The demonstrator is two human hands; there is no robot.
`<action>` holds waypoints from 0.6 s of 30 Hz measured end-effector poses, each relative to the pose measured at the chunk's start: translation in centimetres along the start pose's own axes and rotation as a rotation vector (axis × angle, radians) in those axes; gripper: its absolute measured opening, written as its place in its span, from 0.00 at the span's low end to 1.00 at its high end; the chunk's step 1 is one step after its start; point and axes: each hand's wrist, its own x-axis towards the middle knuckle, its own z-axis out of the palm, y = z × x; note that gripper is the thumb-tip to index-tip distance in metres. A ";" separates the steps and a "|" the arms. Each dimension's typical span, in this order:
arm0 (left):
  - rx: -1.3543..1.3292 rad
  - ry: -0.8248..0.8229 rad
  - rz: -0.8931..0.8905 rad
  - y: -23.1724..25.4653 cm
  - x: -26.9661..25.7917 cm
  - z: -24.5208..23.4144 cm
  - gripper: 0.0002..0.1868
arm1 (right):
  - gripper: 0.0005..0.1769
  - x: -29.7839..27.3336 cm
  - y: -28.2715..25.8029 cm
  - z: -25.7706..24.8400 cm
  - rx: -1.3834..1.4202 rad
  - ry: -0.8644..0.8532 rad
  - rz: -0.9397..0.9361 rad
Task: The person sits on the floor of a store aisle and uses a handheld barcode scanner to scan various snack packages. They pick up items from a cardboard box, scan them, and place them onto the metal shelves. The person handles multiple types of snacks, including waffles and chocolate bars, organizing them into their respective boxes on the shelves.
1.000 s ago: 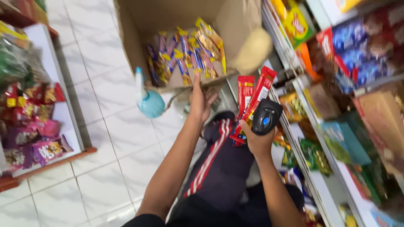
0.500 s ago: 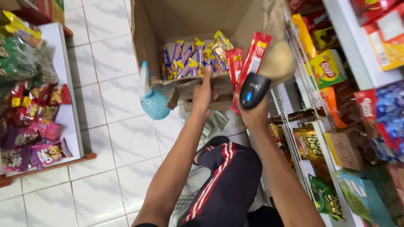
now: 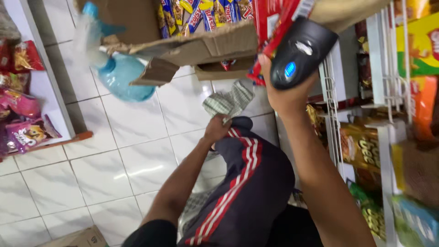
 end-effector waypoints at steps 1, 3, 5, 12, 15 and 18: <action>0.088 -0.013 -0.030 -2.2 1.1 1.7 0.21 | 0.24 0.2 0.4 -0.3 -0.026 -0.021 -0.043; 0.262 -0.098 -0.133 -5.1 3.0 4.2 0.22 | 0.22 -0.6 0.8 -1.8 -0.085 -0.073 -0.114; 0.442 -0.230 -0.268 -6.2 5.8 4.9 0.23 | 0.20 -1.6 1.8 -2.7 -0.115 -0.113 -0.036; 0.857 -0.506 -0.214 -8.4 12.5 9.2 0.18 | 0.27 -6.2 14.6 -3.1 -0.991 -0.269 -0.356; 0.861 -0.553 -0.316 -9.4 13.5 11.0 0.20 | 0.26 -8.6 18.5 -3.0 -1.064 -0.331 -0.238; 0.769 -0.439 -0.279 -10.0 13.3 10.7 0.20 | 0.23 -7.9 16.6 -3.8 -0.915 -0.389 -0.210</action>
